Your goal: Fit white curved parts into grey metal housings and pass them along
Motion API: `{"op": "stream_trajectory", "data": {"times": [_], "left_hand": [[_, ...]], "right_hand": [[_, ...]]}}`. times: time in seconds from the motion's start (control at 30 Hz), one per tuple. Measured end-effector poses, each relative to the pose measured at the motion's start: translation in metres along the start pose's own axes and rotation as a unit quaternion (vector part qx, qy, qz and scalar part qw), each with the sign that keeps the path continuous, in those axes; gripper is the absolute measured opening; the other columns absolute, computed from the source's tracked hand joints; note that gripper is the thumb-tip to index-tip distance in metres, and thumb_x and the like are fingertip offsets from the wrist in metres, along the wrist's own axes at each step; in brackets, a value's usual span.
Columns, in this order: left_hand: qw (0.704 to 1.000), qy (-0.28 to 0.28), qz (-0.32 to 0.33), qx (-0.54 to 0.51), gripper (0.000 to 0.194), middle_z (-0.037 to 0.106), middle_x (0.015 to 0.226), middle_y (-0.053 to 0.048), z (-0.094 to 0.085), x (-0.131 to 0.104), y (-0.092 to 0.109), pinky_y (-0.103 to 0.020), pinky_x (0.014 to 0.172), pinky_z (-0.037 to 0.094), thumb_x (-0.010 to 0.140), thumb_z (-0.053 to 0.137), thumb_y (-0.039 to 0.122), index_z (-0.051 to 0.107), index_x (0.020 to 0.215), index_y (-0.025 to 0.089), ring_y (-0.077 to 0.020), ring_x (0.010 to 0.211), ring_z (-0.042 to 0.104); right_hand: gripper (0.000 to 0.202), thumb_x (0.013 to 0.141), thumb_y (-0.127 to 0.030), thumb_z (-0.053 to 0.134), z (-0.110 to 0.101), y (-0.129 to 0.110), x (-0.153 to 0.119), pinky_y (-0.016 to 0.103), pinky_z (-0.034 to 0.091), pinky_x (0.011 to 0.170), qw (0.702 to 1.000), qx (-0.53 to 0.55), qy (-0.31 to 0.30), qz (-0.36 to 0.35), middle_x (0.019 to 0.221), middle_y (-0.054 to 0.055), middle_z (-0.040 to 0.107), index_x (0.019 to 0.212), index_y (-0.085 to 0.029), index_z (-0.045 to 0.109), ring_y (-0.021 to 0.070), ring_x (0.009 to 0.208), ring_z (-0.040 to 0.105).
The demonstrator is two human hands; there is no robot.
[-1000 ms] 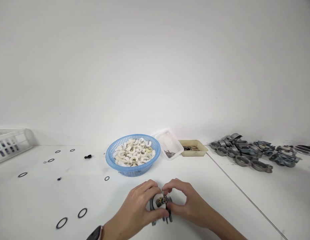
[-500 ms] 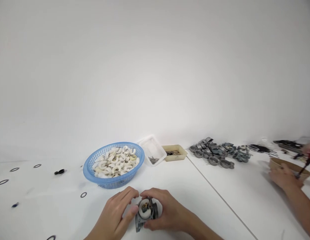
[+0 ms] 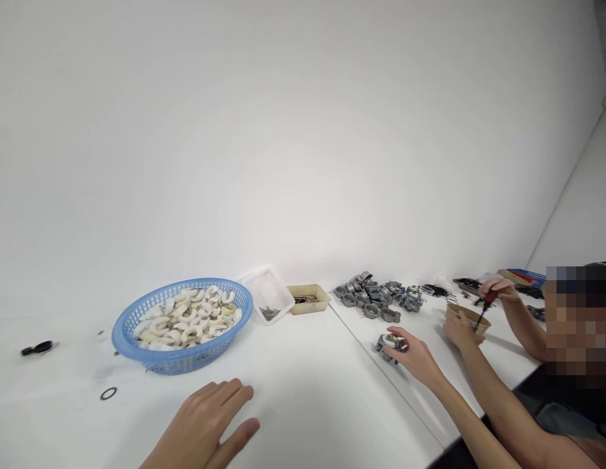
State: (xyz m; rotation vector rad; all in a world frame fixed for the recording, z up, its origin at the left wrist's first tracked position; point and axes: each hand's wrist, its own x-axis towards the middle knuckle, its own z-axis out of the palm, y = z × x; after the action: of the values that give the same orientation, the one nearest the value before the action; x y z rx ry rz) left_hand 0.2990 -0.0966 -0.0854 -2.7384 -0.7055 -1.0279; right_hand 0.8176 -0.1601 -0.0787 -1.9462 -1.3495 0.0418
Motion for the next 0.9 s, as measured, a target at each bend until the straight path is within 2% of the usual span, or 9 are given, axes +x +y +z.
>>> {"op": "stream_trajectory", "data": {"times": [0.1,0.33,0.5,0.67,0.8,0.9], "left_hand": [[1.0,0.006,0.002,0.011,0.029,0.071,0.107,0.0,0.005,-0.003,0.0,-0.029,0.074,0.055,0.107,0.045,0.05,0.062,0.119,0.03,-0.02,0.089,0.07],[0.999,0.014,-0.002,0.029,0.03,0.071,0.104,0.0,0.01,-0.001,-0.003,-0.029,0.072,0.054,0.107,0.044,0.05,0.063,0.117,0.029,-0.0191,0.084,0.07],[0.999,0.038,0.012,0.033,0.032,0.072,0.1,0.001,0.006,0.003,-0.003,-0.028,0.068,0.054,0.108,0.042,0.05,0.064,0.115,0.028,-0.0177,0.08,0.07],[0.997,0.056,0.039,0.041,0.032,0.073,0.097,0.001,0.001,0.008,0.003,-0.026,0.06,0.053,0.106,0.046,0.052,0.065,0.113,0.028,-0.0185,0.078,0.072],[0.996,0.063,0.047,0.048,0.032,0.074,0.097,0.001,0.005,0.008,0.008,-0.027,0.061,0.055,0.106,0.046,0.054,0.065,0.113,0.028,-0.0195,0.079,0.073],[0.994,0.074,0.05,0.056,0.034,0.075,0.095,0.002,0.008,0.007,0.012,-0.027,0.064,0.057,0.106,0.044,0.054,0.065,0.114,0.028,-0.0191,0.078,0.074]], "right_hand": [[0.06,0.072,-0.059,0.068,-0.002,0.015,-0.005,0.033,0.056,0.071,1.0,-0.008,0.011,0.007,0.113,0.011,0.074,0.119,-0.021,0.068,0.023,0.08,0.068],[0.056,0.074,-0.058,0.068,0.002,0.025,-0.007,0.032,0.055,0.079,0.999,-0.023,0.022,0.003,0.117,0.008,0.074,0.118,-0.024,0.069,0.0263,0.097,0.069],[0.062,0.072,-0.059,0.07,-0.018,0.039,-0.016,0.033,0.055,0.08,0.999,-0.03,0.017,0.019,0.116,0.009,0.074,0.123,-0.024,0.068,0.0268,0.096,0.069],[0.068,0.072,-0.063,0.07,-0.046,0.054,-0.041,0.034,0.055,0.076,0.998,-0.048,0.013,0.048,0.12,0.01,0.073,0.127,-0.024,0.065,0.0281,0.095,0.07],[0.069,0.073,-0.064,0.068,-0.05,0.061,-0.06,0.036,0.054,0.076,0.996,-0.05,0.03,0.061,0.119,0.01,0.073,0.131,-0.026,0.062,0.0287,0.095,0.07],[0.07,0.075,-0.063,0.066,-0.05,0.063,-0.06,0.036,0.054,0.077,0.997,-0.035,0.049,0.041,0.119,0.012,0.072,0.134,-0.027,0.059,0.0294,0.098,0.07]]}}
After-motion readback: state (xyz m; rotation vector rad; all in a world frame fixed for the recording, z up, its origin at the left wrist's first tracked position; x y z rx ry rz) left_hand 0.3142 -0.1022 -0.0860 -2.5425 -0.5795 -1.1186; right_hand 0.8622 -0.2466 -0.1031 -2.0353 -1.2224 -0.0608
